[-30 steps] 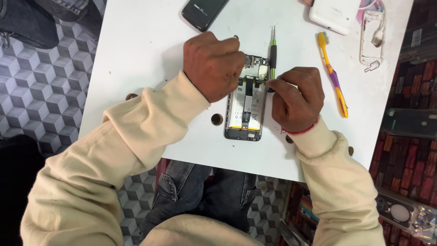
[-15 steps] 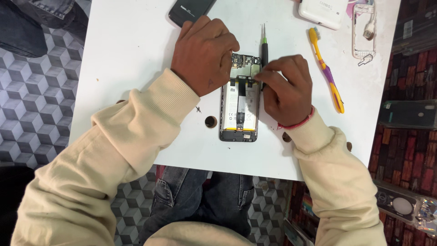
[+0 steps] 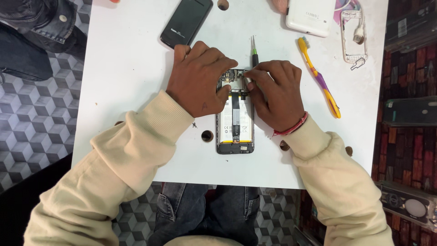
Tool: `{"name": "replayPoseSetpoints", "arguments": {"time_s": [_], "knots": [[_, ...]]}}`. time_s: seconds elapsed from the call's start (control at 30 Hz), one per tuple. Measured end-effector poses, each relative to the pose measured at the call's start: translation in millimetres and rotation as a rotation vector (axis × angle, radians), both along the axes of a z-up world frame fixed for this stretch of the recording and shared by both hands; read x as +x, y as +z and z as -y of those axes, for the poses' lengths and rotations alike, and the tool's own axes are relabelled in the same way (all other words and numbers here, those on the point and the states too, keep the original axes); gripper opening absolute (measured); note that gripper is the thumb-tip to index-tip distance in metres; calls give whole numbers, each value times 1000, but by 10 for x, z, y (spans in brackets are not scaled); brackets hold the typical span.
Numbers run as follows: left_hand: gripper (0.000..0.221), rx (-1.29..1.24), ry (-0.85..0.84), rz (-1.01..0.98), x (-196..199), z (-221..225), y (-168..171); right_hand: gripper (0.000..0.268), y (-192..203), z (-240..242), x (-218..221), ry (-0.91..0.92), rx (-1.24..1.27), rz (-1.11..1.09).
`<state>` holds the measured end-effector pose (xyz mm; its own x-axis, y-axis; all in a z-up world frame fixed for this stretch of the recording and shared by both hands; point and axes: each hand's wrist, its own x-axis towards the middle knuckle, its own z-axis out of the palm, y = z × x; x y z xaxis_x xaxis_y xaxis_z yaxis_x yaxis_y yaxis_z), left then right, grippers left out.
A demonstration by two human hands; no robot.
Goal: The person uses a screwdriver to remove screws from the bottom of a disassembled smartphone. They then lift and detach a small circuit board and ribbon cable from the device's interior.
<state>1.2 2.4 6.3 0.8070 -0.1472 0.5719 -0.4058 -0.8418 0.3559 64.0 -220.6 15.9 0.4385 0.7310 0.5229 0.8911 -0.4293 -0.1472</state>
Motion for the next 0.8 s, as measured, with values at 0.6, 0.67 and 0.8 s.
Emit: {"name": "replayPoseSetpoints", "arguments": {"time_s": [0.6, 0.67, 0.8], "knots": [[43, -5, -53, -64, 1, -27, -28, 28, -79, 69, 42, -296, -22, 41], [70, 93, -91, -45, -14, -14, 3, 38, -74, 119, 73, -274, -41, 33], [98, 182, -141, -128, -36, 33, 39, 50, -66, 199, 177, -185, -44, -21]]}}
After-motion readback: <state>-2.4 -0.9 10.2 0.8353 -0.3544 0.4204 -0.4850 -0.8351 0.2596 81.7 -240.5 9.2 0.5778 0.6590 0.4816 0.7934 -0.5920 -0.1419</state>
